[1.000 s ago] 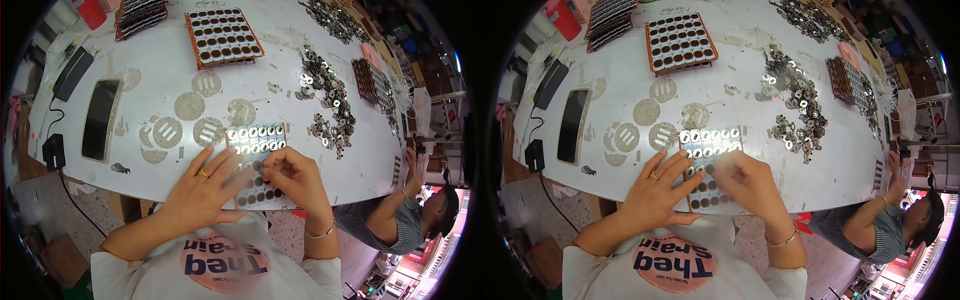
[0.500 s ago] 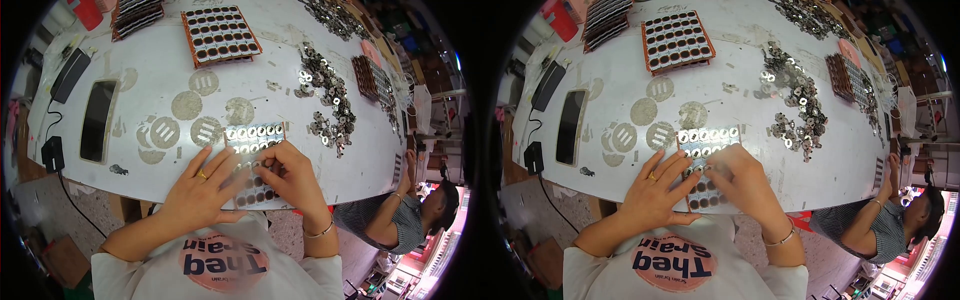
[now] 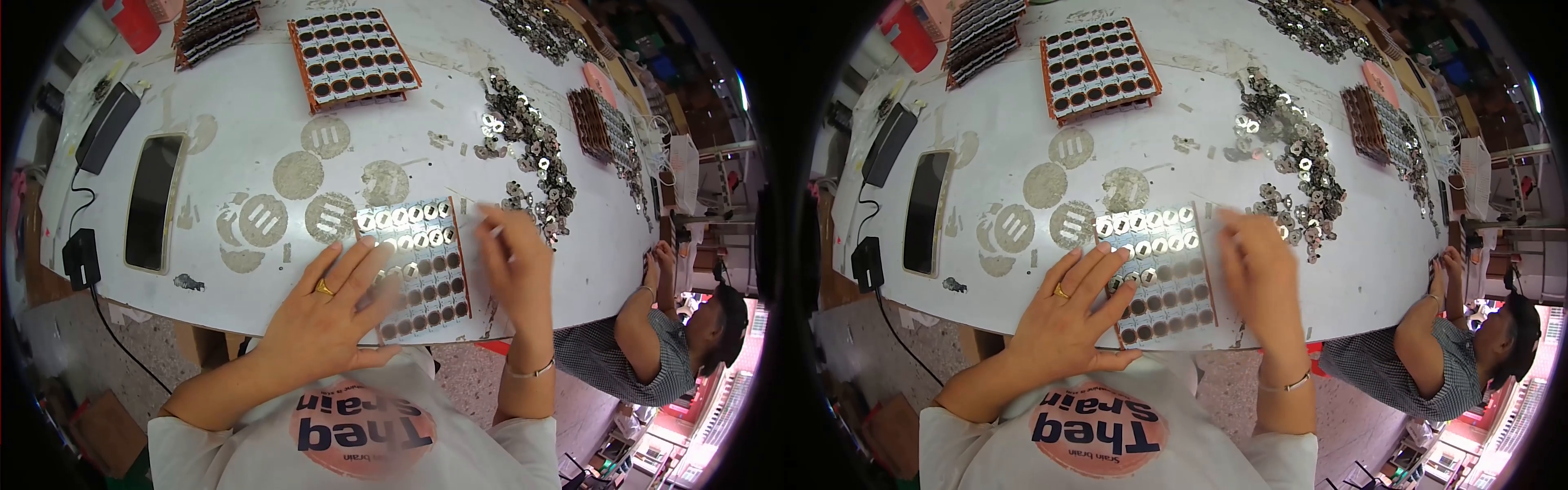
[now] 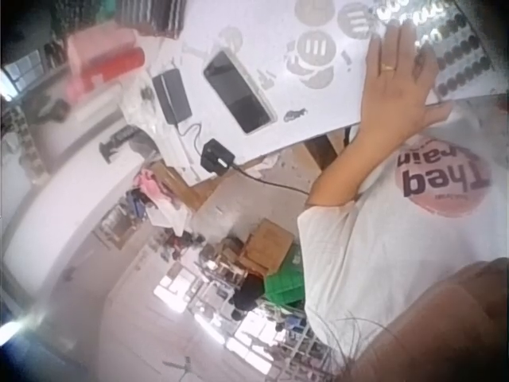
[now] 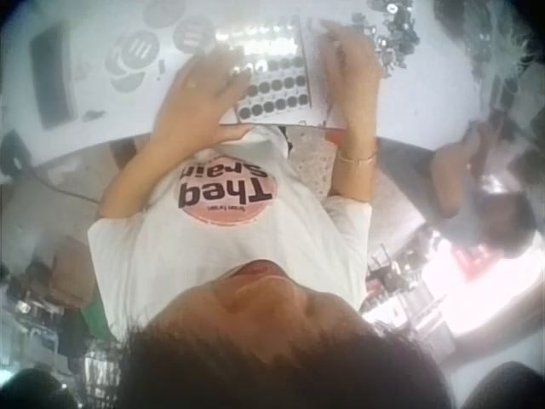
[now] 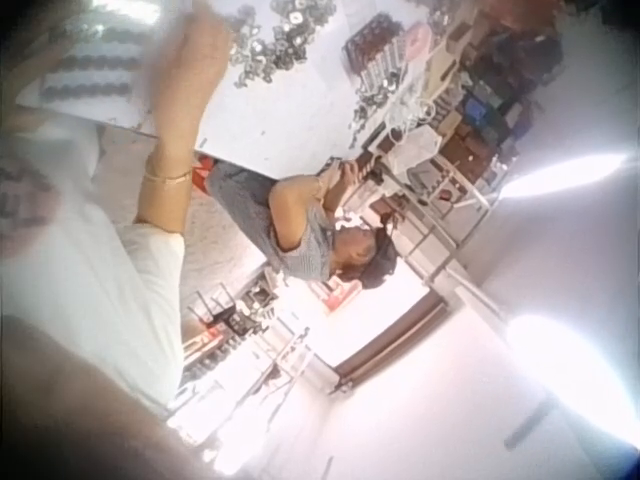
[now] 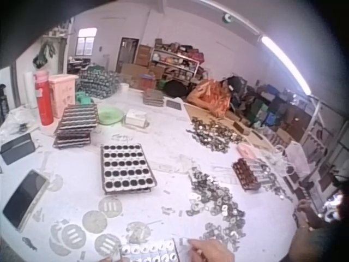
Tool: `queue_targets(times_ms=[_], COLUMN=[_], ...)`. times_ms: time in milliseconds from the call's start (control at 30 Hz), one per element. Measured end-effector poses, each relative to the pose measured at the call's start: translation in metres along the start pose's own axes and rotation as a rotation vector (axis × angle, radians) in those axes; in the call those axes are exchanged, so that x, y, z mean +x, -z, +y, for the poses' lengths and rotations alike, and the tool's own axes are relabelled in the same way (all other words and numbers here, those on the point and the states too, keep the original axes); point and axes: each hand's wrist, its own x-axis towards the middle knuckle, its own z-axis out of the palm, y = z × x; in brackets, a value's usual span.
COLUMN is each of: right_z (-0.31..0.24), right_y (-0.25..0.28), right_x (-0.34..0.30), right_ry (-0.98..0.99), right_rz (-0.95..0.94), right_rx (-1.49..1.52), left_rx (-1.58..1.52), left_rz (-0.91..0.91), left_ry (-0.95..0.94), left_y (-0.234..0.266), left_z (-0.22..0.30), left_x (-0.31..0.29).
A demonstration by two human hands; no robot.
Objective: The person assembles small metal discs into a plastic template tray by hand.
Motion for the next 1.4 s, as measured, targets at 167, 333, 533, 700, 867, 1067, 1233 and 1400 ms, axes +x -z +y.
queue_targets(times_ms=[167, 333, 533, 700, 867, 1067, 1233, 1400], right_z=[0.033, 0.019, 0.027, 0.036, 0.014, -0.019, -0.021, -0.014], right_y=[0.007, 0.007, -0.011, -0.009, 0.007, 0.002, -0.005, -0.015], right_x=[0.021, 0.034, 0.084, 0.092, 0.047, 0.005, -0.001, -0.006], right_ry=[0.085, 0.243, 0.342, 0.379, 0.0, -0.232, -0.077, -0.133], right_rz=[0.058, 0.087, 0.199, 0.088, -0.185, -0.634, -0.491, -0.477], right_rx=[-0.367, -0.25, -0.405, -0.272, 0.383, 0.623, 0.421, 0.491], left_rx=[-0.005, 0.001, -0.016, -0.001, 0.02, 0.013, 0.005, 0.01], left_rz=[-0.012, -0.022, -0.048, -0.046, -0.058, -0.059, -0.057, -0.058], left_ry=[-0.012, -0.013, -0.015, -0.014, 0.01, 0.002, 0.006, 0.014], left_y=[0.002, 0.003, 0.004, 0.001, 0.001, 0.0, 0.001, 0.0], left_z=[-0.002, -0.001, -0.002, -0.002, 0.0, -0.001, 0.0, 0.0], left_x=[0.001, 0.002, 0.0, 0.0, 0.0, 0.0, 0.001, 0.001])
